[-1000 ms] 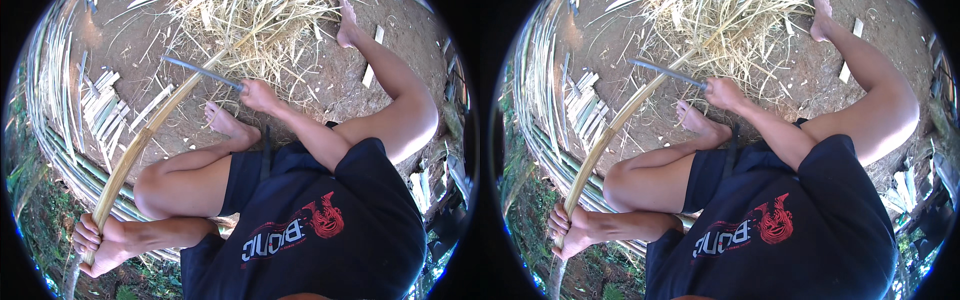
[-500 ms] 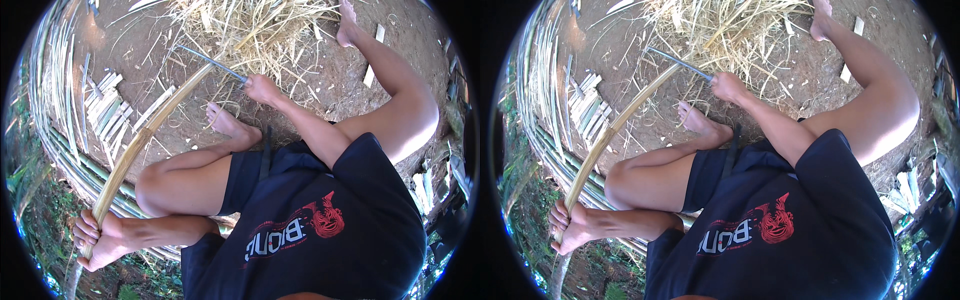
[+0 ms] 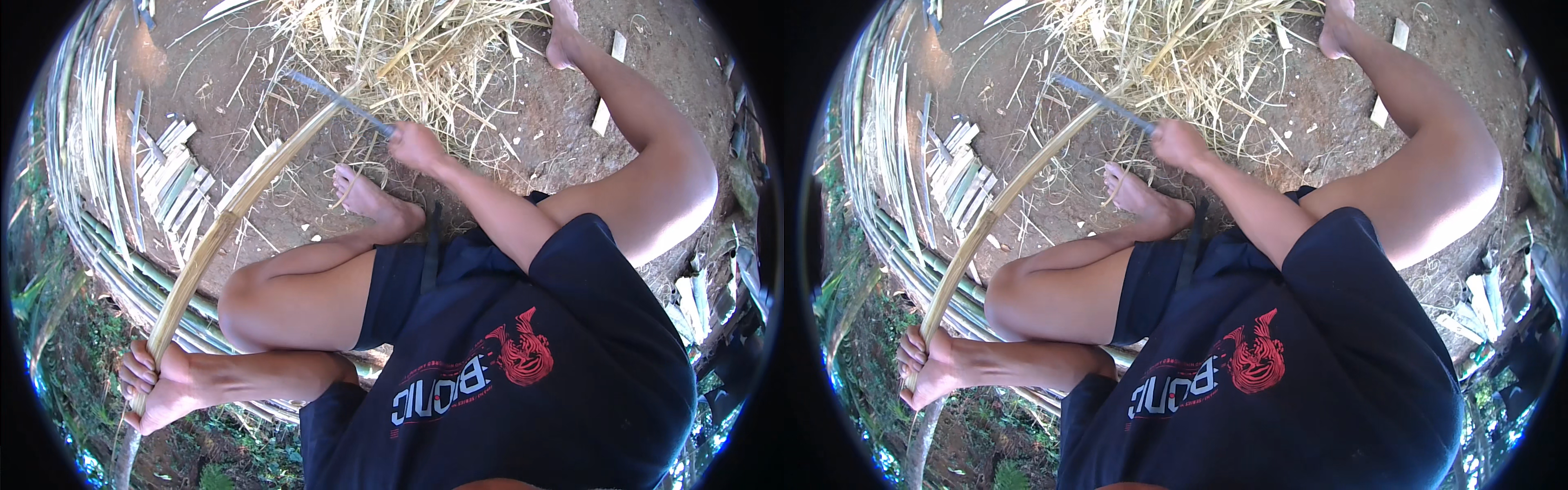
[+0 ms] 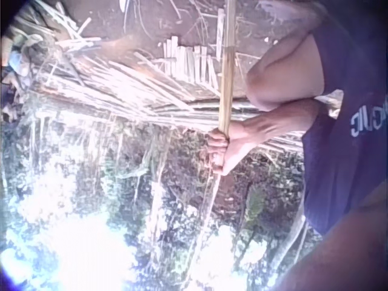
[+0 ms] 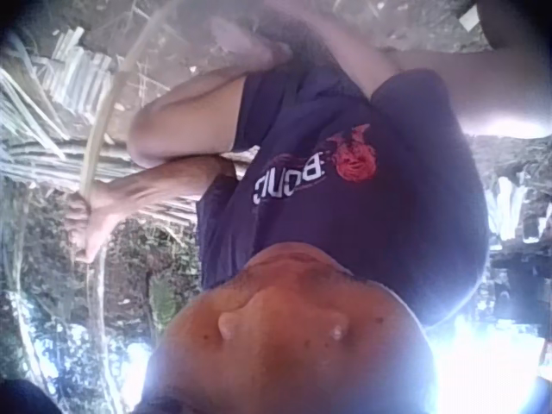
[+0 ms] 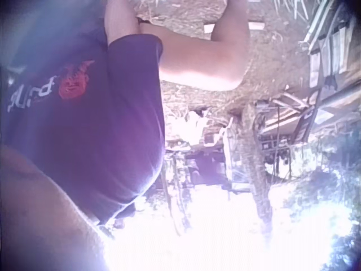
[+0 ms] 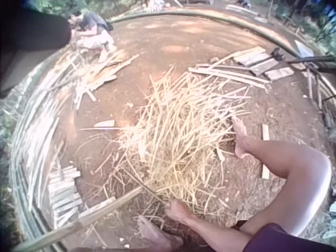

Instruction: The person sits on the ground and uses a machete to split a long bamboo pole into thin strips. They hold the bamboo with one hand and strike it repeatedly with the machete to create fine shavings and strips, which accumulate on the ground.

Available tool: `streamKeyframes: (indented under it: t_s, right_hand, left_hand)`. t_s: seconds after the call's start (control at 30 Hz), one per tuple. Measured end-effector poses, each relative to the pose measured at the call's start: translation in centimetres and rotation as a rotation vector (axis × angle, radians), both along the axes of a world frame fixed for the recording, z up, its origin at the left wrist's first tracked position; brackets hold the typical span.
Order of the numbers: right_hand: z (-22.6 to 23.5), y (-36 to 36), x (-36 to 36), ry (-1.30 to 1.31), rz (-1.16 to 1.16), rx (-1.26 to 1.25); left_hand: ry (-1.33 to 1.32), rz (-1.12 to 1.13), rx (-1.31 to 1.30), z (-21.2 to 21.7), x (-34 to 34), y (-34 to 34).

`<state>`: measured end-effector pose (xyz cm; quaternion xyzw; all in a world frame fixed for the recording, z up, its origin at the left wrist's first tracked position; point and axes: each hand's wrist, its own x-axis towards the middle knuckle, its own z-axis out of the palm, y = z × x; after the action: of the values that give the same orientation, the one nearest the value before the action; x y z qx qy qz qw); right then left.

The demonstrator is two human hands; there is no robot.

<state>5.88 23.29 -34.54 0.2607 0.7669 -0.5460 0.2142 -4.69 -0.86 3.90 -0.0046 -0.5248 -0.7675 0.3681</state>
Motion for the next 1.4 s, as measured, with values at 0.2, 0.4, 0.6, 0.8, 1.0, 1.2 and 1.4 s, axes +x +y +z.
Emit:
streamKeyframes:
  t_s: [0.2,0.4,0.6,0.8,1.0,1.2,1.4]
  right_hand:
    - [1.0,0.8,0.0,-0.002,0.048,-0.01]
    - [0.4,1.9,-0.4,-0.049,0.122,0.005]
    - [-3.8,2.5,-0.6,-0.024,0.081,0.117]
    - [-1.6,2.2,0.1,-0.125,0.114,0.146]
    - [-0.7,2.6,1.1,-0.201,0.097,0.05]
    - [0.4,2.7,2.7,-0.141,0.081,0.146]
    - [-4.7,4.1,4.7,-0.214,-0.068,0.016]
  left_hand:
    - [-0.007,-0.004,0.005,-1.1,-1.3,-0.3]
    - [0.006,0.013,-0.043,-0.2,-0.8,-0.6]
    - [-0.006,0.105,-0.023,-0.6,-2.3,-0.1]
    - [-0.073,0.247,0.071,-0.7,-2.4,1.0]
    - [-0.099,0.315,0.085,-1.4,-3.3,-1.1]
    - [-0.134,0.432,0.127,-1.5,-3.2,-1.7]
    - [-0.075,0.005,0.092,-2.8,-2.8,-5.4]
